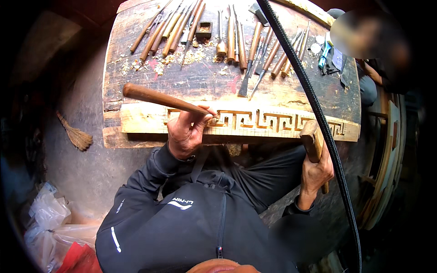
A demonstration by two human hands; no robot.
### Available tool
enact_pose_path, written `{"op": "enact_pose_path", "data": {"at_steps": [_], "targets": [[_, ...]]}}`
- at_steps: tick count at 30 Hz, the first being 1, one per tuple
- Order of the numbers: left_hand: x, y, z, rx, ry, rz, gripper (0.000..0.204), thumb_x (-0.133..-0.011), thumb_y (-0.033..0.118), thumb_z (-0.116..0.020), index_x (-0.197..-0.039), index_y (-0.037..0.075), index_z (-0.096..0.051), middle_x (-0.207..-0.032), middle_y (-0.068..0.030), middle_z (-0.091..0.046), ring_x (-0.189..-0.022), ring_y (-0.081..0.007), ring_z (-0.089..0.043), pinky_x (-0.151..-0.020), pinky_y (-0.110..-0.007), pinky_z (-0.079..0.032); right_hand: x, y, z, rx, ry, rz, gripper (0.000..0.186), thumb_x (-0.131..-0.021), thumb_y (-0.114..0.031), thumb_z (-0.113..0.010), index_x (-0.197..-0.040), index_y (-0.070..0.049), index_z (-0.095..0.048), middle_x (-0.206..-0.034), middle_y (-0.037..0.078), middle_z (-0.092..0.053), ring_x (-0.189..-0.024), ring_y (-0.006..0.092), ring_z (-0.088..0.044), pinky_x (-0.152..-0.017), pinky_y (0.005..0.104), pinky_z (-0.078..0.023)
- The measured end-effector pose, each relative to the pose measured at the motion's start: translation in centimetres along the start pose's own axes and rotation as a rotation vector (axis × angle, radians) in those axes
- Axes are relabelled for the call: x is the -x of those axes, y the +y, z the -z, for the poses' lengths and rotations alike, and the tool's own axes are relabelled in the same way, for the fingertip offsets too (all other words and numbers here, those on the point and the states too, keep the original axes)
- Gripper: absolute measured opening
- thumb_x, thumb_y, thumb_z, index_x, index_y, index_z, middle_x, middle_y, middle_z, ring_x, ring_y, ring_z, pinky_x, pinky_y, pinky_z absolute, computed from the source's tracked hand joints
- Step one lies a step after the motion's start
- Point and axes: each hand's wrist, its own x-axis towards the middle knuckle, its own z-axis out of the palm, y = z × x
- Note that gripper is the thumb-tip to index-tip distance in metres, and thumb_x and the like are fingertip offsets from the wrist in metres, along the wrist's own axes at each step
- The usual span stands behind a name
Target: The person carves a geometric pattern into a piece of wood using a chisel and a wooden mallet. The person holds the chisel against the wood and strikes it with the mallet, repeating this action along the pattern.
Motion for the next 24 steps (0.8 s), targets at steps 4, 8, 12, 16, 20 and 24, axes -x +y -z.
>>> {"op": "enact_pose_path", "data": {"at_steps": [4,8,12,16,20,24], "targets": [[0.1,-0.1,0.2,-0.026,-0.024,0.009,0.016,-0.11,-0.005,-0.068,-0.126,-0.005,-0.068,-0.109,-0.0128,-0.083,-0.103,-0.0193,-0.08,-0.093,-0.033,-0.063,1.2,0.4,-1.3,0.014,0.063,-0.006,0.071,-0.087,0.001,-0.082,-0.155,-0.011,-0.066,-0.138,0.019,-0.077,-0.121,0.0434,-0.076,-0.101,0.0499,-0.061],[-0.3,0.2,0.4,-0.053,-0.056,-0.008,0.014,-0.11,-0.004,-0.067,-0.124,-0.005,-0.068,-0.109,-0.0135,-0.083,-0.103,-0.0209,-0.08,-0.092,-0.034,-0.063,1.0,0.5,-1.6,0.015,0.057,-0.041,0.072,-0.087,0.001,-0.083,-0.156,-0.012,-0.066,-0.137,0.019,-0.077,-0.118,0.0436,-0.076,-0.1,0.0504,-0.061],[-0.5,-0.1,0.6,-0.162,-0.121,-0.105,0.017,-0.107,-0.006,-0.069,-0.124,-0.004,-0.068,-0.106,-0.0145,-0.082,-0.099,-0.0255,-0.081,-0.089,-0.036,-0.063,1.1,0.7,-1.7,0.022,0.07,-0.029,0.072,-0.087,0.001,-0.082,-0.156,-0.012,-0.066,-0.137,0.018,-0.077,-0.117,0.043,-0.076,-0.099,0.0497,-0.061],[-1.0,0.4,-0.3,-0.352,-0.102,-0.387,0.024,-0.096,-0.009,-0.074,-0.118,0.0,-0.07,-0.11,-0.0146,-0.08,-0.085,-0.0339,-0.078,-0.074,-0.041,-0.061,0.9,0.2,-1.3,0.039,0.05,-0.023,0.071,-0.087,0.001,-0.082,-0.155,-0.012,-0.066,-0.136,0.017,-0.078,-0.116,0.042,-0.076,-0.098,0.0485,-0.061],[-0.5,0.0,-0.2,-0.473,-0.142,-0.449,0.031,-0.09,-0.006,-0.075,-0.121,-0.003,-0.073,-0.104,-0.0177,-0.08,-0.08,-0.0321,-0.079,-0.07,-0.041,-0.062,0.5,0.0,-1.1,0.019,0.082,0.011,0.071,-0.087,0.0,-0.082,-0.155,-0.012,-0.066,-0.136,0.016,-0.078,-0.115,0.0411,-0.077,-0.097,0.0478,-0.061],[-0.7,-0.1,-0.7,-0.467,-0.132,-0.45,0.032,-0.09,-0.005,-0.075,-0.122,-0.004,-0.073,-0.097,-0.0197,-0.081,-0.08,-0.0322,-0.081,-0.071,-0.039,-0.063,0.6,0.0,-1.2,0.023,0.111,0.039,0.069,-0.087,-0.001,-0.082,-0.154,-0.011,-0.067,-0.135,0.015,-0.078,-0.113,0.0401,-0.077,-0.096,0.047,-0.061]]}}
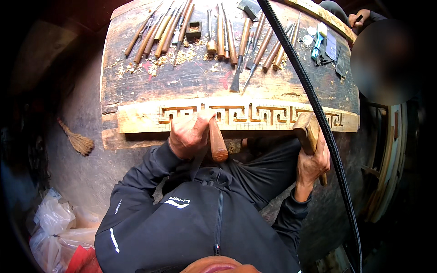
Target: The person carves a geometric pattern into a piece of wood using a chisel and a wooden mallet. The person holds the chisel against the wood and strikes it with the mallet, repeating this action along the pattern.
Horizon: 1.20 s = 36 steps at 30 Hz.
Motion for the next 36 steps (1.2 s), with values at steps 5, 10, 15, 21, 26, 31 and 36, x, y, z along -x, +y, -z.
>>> {"op": "enact_pose_path", "data": {"at_steps": [5,10,15,21,26,31,36], "targets": [[0.8,-1.4,-1.3,-0.019,0.195,-0.007,0.035,-0.093,-0.006,-0.081,-0.128,-0.004,-0.075,-0.104,-0.0142,-0.083,-0.078,-0.0273,-0.079,-0.073,-0.037,-0.063,0.0,-0.5,-0.2,0.039,0.071,0.056,0.061,-0.091,-0.006,-0.082,-0.151,-0.008,-0.069,-0.132,0.016,-0.079,-0.109,0.0399,-0.078,-0.093,0.047,-0.062],[1.1,-0.2,-1.9,0.361,0.462,0.545,0.021,-0.104,0.0,-0.08,-0.121,-0.004,-0.07,-0.097,-0.0133,-0.082,-0.087,-0.021,-0.081,-0.083,-0.033,-0.064,0.6,-0.3,-0.8,0.079,0.144,0.096,0.056,-0.096,-0.012,-0.084,-0.149,-0.006,-0.067,-0.129,0.018,-0.079,-0.106,0.041,-0.078,-0.09,0.0481,-0.062],[0.7,-1.8,1.9,0.614,0.559,0.684,0.025,-0.108,0.0,-0.074,-0.131,-0.004,-0.065,-0.104,-0.0133,-0.081,-0.094,-0.0193,-0.08,-0.09,-0.035,-0.067,0.8,-0.1,-1.2,0.098,0.13,0.098,0.057,-0.097,-0.015,-0.087,-0.149,-0.003,-0.067,-0.129,0.019,-0.078,-0.112,0.0414,-0.078,-0.095,0.0482,-0.063],[1.2,-2.4,2.7,0.562,0.511,0.75,0.027,-0.111,0.003,-0.07,-0.137,-0.003,-0.064,-0.107,-0.0127,-0.081,-0.098,-0.0162,-0.078,-0.09,-0.031,-0.064,0.8,-0.4,-1.4,0.127,0.111,0.077,0.056,-0.098,-0.017,-0.087,-0.148,-0.001,-0.068,-0.13,0.019,-0.079,-0.113,0.041,-0.079,-0.099,0.0473,-0.064],[1.7,-2.3,2.0,0.502,0.476,0.682,0.028,-0.11,0.001,-0.072,-0.137,-0.005,-0.064,-0.106,-0.0129,-0.082,-0.1,-0.0163,-0.078,-0.091,-0.03,-0.063,0.3,-1.0,-1.3,0.145,0.112,0.081,0.057,-0.097,-0.019,-0.089,-0.147,-0.002,-0.069,-0.13,0.019,-0.08,-0.113,0.041,-0.079,-0.099,0.0471,-0.064],[2.4,-1.7,2.1,0.562,0.426,0.64,0.028,-0.107,-0.002,-0.075,-0.133,-0.007,-0.065,-0.108,-0.0139,-0.081,-0.102,-0.0178,-0.078,-0.092,-0.031,-0.063,0.2,-0.9,-1.7,0.139,0.138,0.073,0.055,-0.096,-0.017,-0.089,-0.145,-0.002,-0.07,-0.128,0.019,-0.08,-0.113,0.0417,-0.079,-0.098,0.0477,-0.064],[2.7,-1.7,2.3,0.445,0.235,0.467,0.028,-0.107,-0.005,-0.072,-0.133,-0.006,-0.06,-0.11,-0.0216,-0.08,-0.104,-0.0293,-0.079,-0.092,-0.041,-0.065,0.1,-0.7,-1.9,0.15,0.129,0.07,0.054,-0.097,-0.017,-0.087,-0.146,-0.003,-0.07,-0.128,0.019,-0.08,-0.112,0.0414,-0.079,-0.097,0.0474,-0.064]]}}
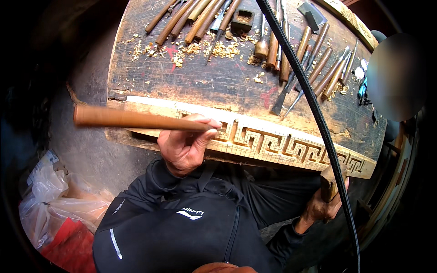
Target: The person carves a geometric pattern into a piece of wood using a chisel and a wooden mallet. The person holds the chisel against the wood and strikes it with the mallet, repeating this action along the pattern.
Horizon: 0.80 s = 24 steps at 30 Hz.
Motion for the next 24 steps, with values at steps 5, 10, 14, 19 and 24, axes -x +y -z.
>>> {"op": "enact_pose_path", "data": {"at_steps": [5,10,14,19,24], "targets": [[-0.9,0.6,0.8,-0.065,-0.12,-0.085,0.023,-0.104,-0.003,-0.077,-0.124,-0.007,-0.067,-0.108,-0.0166,-0.081,-0.1,-0.0242,-0.08,-0.089,-0.037,-0.065,-0.1,-0.2,0.2,0.004,0.006,0.003,0.053,-0.098,-0.02,-0.087,-0.145,-0.003,-0.07,-0.128,0.019,-0.08,-0.111,0.0411,-0.079,-0.096,0.0473,-0.064],[0.0,0.7,0.2,0.314,0.06,0.113,0.031,-0.109,-0.004,-0.068,-0.138,-0.005,-0.057,-0.109,-0.0212,-0.08,-0.107,-0.0253,-0.08,-0.096,-0.038,-0.063,-0.2,-0.1,-0.1,-0.004,0.025,0.02,0.051,-0.1,-0.024,-0.087,-0.143,-0.003,-0.071,-0.127,0.018,-0.08,-0.111,0.0411,-0.079,-0.095,0.0474,-0.064],[0.9,0.0,-0.6,0.223,0.083,0.069,0.03,-0.109,-0.005,-0.069,-0.137,-0.004,-0.059,-0.111,-0.021,-0.081,-0.104,-0.0251,-0.08,-0.093,-0.037,-0.063,0.3,0.2,0.1,0.012,0.004,0.002,0.05,-0.1,-0.025,-0.087,-0.143,-0.003,-0.071,-0.126,0.018,-0.08,-0.111,0.041,-0.079,-0.095,0.0478,-0.064],[0.1,0.1,-0.2,0.04,0.036,-0.049,0.032,-0.104,-0.006,-0.074,-0.134,-0.004,-0.062,-0.107,-0.0194,-0.081,-0.096,-0.0267,-0.082,-0.088,-0.036,-0.064,0.5,0.4,0.4,0.036,-0.008,0.002,0.054,-0.099,-0.025,-0.088,-0.145,-0.003,-0.07,-0.127,0.018,-0.08,-0.112,0.0414,-0.079,-0.096,0.0481,-0.064],[0.3,-0.2,-0.8,0.02,0.082,-0.11,0.032,-0.103,-0.009,-0.074,-0.132,-0.004,-0.064,-0.105,-0.0184,-0.08,-0.095,-0.0271,-0.082,-0.085,-0.036,-0.065,0.4,0.3,0.0,-0.014,-0.006,0.01,0.056,-0.097,-0.023,-0.089,-0.146,-0.003,-0.07,-0.128,0.019,-0.08,-0.113,0.0423,-0.079,-0.097,0.0481,-0.063]]}}
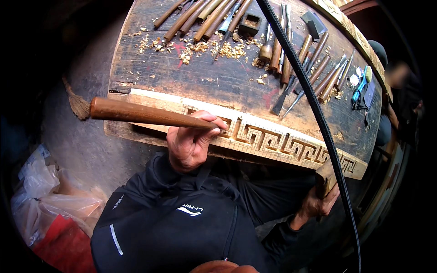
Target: The person carves a geometric pattern into a piece of wood using a chisel and a wooden mallet. The person holds the chisel against the wood and strikes it with the mallet, repeating this action along the pattern.
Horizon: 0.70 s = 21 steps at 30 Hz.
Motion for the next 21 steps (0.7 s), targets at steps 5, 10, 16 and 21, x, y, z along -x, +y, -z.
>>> {"op": "enact_pose_path", "data": {"at_steps": [5,10,16,21], "targets": [[-0.2,0.1,-0.1,0.021,-0.019,-0.007,0.032,-0.102,-0.013,-0.072,-0.132,-0.004,-0.064,-0.105,-0.0185,-0.079,-0.094,-0.0257,-0.08,-0.084,-0.036,-0.066,0.1,-0.1,0.1,0.014,-0.01,-0.022,0.055,-0.097,-0.022,-0.089,-0.145,-0.003,-0.07,-0.128,0.02,-0.08,-0.113,0.0428,-0.079,-0.097,0.0482,-0.063],[0.0,0.0,-0.4,0.033,0.002,-0.023,0.032,-0.102,-0.014,-0.072,-0.132,-0.005,-0.064,-0.104,-0.0188,-0.079,-0.094,-0.0245,-0.079,-0.083,-0.035,-0.065,0.1,0.1,0.2,0.01,-0.023,-0.015,0.055,-0.098,-0.022,-0.089,-0.145,-0.003,-0.07,-0.127,0.019,-0.08,-0.112,0.0428,-0.079,-0.096,0.0482,-0.064],[-0.8,0.5,0.2,-0.02,-0.084,-0.047,0.033,-0.102,-0.015,-0.071,-0.132,-0.005,-0.064,-0.104,-0.0186,-0.078,-0.094,-0.0244,-0.079,-0.084,-0.035,-0.065,0.3,0.2,0.1,0.008,-0.016,-0.028,0.055,-0.098,-0.023,-0.088,-0.145,-0.003,-0.07,-0.127,0.02,-0.08,-0.111,0.0432,-0.079,-0.095,0.0487,-0.063],[-1.1,0.2,0.7,-0.097,-0.173,-0.137,0.03,-0.105,-0.01,-0.069,-0.133,-0.005,-0.061,-0.102,-0.0198,-0.079,-0.089,-0.0271,-0.081,-0.082,-0.037,-0.066,0.2,0.3,0.3,-0.008,-0.02,-0.01,0.055,-0.098,-0.022,-0.088,-0.146,-0.003,-0.069,-0.128,0.02,-0.079,-0.113,0.0433,-0.078,-0.096,0.0481,-0.063]]}}
